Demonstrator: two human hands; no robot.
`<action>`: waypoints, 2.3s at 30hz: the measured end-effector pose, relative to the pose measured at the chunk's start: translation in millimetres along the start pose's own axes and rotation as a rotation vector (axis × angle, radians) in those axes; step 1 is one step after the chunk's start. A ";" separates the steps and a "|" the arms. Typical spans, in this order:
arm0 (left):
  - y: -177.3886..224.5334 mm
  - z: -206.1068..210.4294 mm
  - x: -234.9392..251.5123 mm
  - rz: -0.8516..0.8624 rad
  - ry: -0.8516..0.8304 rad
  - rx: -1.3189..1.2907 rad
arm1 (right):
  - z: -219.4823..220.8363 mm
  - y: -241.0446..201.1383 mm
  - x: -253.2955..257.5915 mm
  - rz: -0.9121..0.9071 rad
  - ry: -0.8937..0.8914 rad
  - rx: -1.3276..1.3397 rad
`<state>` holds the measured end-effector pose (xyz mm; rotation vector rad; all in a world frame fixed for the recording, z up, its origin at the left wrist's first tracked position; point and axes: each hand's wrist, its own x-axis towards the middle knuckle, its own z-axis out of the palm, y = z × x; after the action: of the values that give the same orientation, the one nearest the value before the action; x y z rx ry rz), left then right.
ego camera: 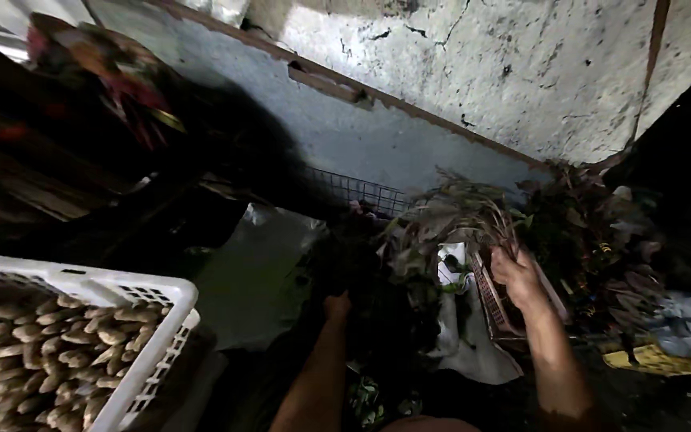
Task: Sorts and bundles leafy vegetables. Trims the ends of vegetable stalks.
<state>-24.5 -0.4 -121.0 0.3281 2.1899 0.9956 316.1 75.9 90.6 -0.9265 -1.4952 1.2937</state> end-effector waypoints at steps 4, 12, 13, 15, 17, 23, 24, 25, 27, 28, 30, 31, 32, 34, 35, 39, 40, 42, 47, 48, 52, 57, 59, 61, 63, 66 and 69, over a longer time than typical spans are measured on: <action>16.3 -2.7 -31.7 0.192 0.234 0.226 | -7.9 -37.7 -0.6 -0.059 -0.100 0.012; 69.0 36.6 -125.3 0.754 -0.097 0.222 | 20.9 -51.8 -9.9 -0.066 -0.189 0.091; 72.8 37.2 -137.1 0.884 -0.084 0.228 | 24.0 -48.4 -10.6 -0.067 -0.184 0.028; 74.2 32.8 -167.9 1.344 0.005 0.130 | 24.4 -37.5 -9.3 -0.081 -0.192 -0.192; 82.0 25.9 -200.0 1.807 0.079 -0.031 | 21.5 -31.1 -9.0 -0.083 -0.264 -0.484; 144.8 -15.8 -223.8 1.886 -0.140 0.656 | 37.2 -56.7 -18.7 0.016 -0.542 -1.199; 153.1 -19.2 -216.6 1.830 -0.212 0.680 | 39.4 -61.3 -18.5 -0.017 -0.575 -1.221; 160.8 -22.6 -210.6 1.757 -0.295 0.678 | 39.6 -63.4 -17.1 -0.071 -0.587 -1.238; 175.9 -29.8 -203.9 1.552 -0.523 0.663 | 37.7 -63.0 -11.9 -0.244 -0.547 -1.261; 181.5 -31.9 -202.3 1.461 -0.609 0.639 | 36.9 -60.4 -9.0 -0.358 -0.491 -1.269; 191.8 -38.7 -204.5 1.327 -0.627 0.611 | 37.8 -57.7 0.6 -0.591 -0.291 -1.244; 196.3 -44.4 -205.9 1.273 -0.563 0.594 | 39.6 -59.9 7.3 -0.647 -0.176 -1.207; 201.2 -52.2 -205.4 1.228 -0.465 0.569 | 41.1 -61.0 14.5 -0.663 -0.062 -1.157; 214.5 -76.1 -198.9 1.159 -0.248 0.471 | 43.3 -51.5 28.0 -0.587 0.139 -1.027; 221.3 -91.7 -195.0 1.129 -0.141 0.397 | 44.4 -35.8 33.0 -0.498 0.200 -0.930; 226.9 -148.4 -188.3 0.943 0.030 -0.059 | 44.8 106.4 28.2 0.224 -0.063 -0.485; 220.2 -153.2 -189.2 0.906 0.012 -0.188 | 48.4 153.1 26.5 0.377 -0.158 -0.428; 198.7 -153.3 -190.3 0.851 -0.020 -0.302 | 62.5 218.1 19.0 0.566 -0.291 -0.517; 127.1 -115.9 -174.7 0.528 -0.126 -0.302 | 90.4 245.3 -8.8 0.716 -0.073 -0.702; 114.2 -105.3 -168.0 0.475 -0.150 -0.280 | 90.2 247.7 -2.2 0.768 -0.006 -0.619; 71.6 -68.5 -136.4 0.356 -0.241 -0.171 | 85.5 269.0 27.2 0.873 0.305 -0.182; 54.6 -43.0 -108.8 0.289 -0.279 -0.116 | 89.5 279.6 39.2 0.891 0.387 -0.082; 52.9 -36.0 -100.9 0.282 -0.325 -0.131 | 95.8 265.4 32.9 0.828 0.243 -0.213; 48.9 -26.1 -94.1 0.286 -0.370 -0.116 | 110.1 237.8 15.5 0.689 -0.031 -0.389; 44.2 -13.6 -90.3 0.293 -0.402 -0.066 | 127.8 212.2 -8.4 0.524 -0.293 -0.486; 38.2 2.0 -92.2 0.292 -0.413 -0.057 | 148.4 174.1 -31.4 0.460 -0.550 -0.579; 33.2 9.9 -92.9 0.311 -0.371 -0.140 | 155.7 153.1 -37.4 0.484 -0.656 -0.662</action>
<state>47.7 -17.3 -55.3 0.7419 1.7567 1.1435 174.0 20.3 -69.9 -1.4348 -2.4025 1.5633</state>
